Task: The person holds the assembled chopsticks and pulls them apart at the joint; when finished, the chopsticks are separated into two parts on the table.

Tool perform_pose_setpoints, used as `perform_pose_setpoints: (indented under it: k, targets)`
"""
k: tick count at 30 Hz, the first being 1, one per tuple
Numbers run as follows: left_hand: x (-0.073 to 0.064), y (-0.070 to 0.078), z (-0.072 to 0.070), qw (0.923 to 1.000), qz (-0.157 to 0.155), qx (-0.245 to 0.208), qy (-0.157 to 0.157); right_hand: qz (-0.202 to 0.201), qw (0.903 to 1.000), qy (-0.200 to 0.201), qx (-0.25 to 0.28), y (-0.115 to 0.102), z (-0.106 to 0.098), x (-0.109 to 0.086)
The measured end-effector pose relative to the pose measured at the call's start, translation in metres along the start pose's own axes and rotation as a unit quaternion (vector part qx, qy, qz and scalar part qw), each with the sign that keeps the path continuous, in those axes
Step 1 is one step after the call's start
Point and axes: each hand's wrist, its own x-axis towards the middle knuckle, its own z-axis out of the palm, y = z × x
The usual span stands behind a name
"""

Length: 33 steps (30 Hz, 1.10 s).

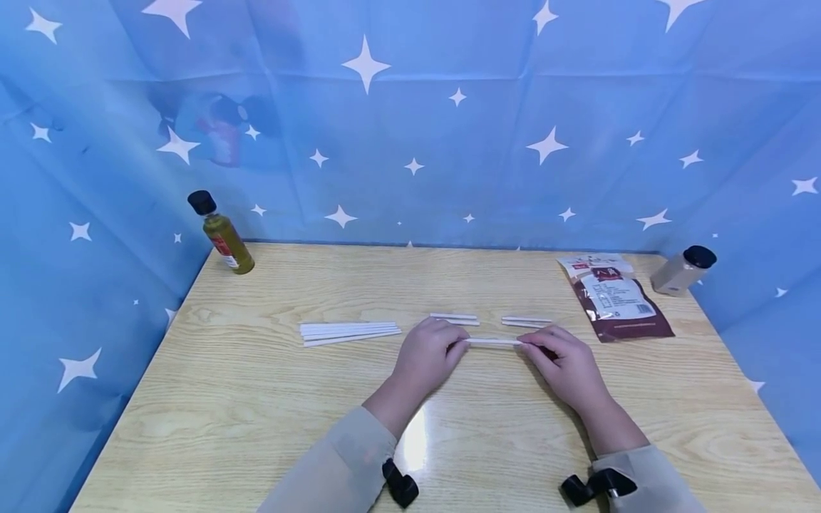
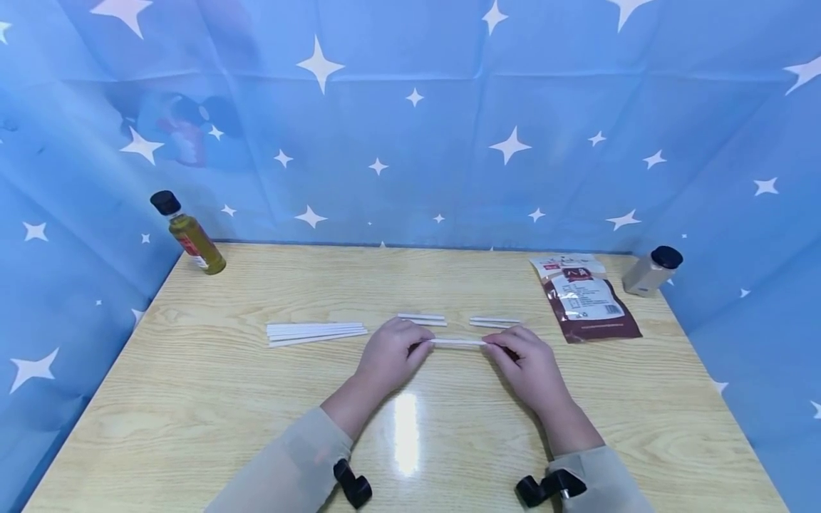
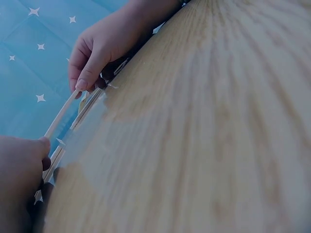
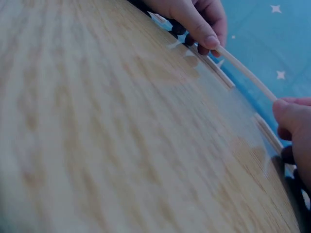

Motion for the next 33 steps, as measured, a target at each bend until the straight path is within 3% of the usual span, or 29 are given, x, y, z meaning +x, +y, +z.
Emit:
perform_pose_setpoints:
  k: [4,11,15,18,22,27,33]
  targets:
    - [0.002,0.001,0.001,0.9998,-0.018,-0.003,-0.006,0.019,0.9998,-0.007,-0.008,0.002,-0.002,0.000]
    - [0.003,-0.003,0.004,0.9982,-0.056,-0.019,-0.007,0.055,0.9984,0.015,-0.007,0.008,-0.004,0.001]
    - [0.002,-0.002,0.002,0.9984,-0.050,-0.024,-0.014,0.033,0.9994,0.012,-0.005,0.008,-0.004,0.001]
    - [0.001,-0.002,0.001,0.9991,-0.038,-0.016,-0.013,-0.015,0.9998,0.011,-0.009,0.008,-0.004,0.000]
    - [0.000,-0.003,0.003,0.9997,-0.014,0.002,0.018,-0.058,0.9975,0.021,-0.035,0.011,-0.007,0.000]
    - [0.001,-0.006,0.005,0.9979,-0.008,0.029,0.057,-0.052,0.9964,0.029,-0.059,0.015,-0.007,0.002]
    - [0.001,-0.007,0.002,0.9967,-0.020,0.040,0.067,-0.048,0.9956,0.025,-0.076,0.019,-0.005,0.004]
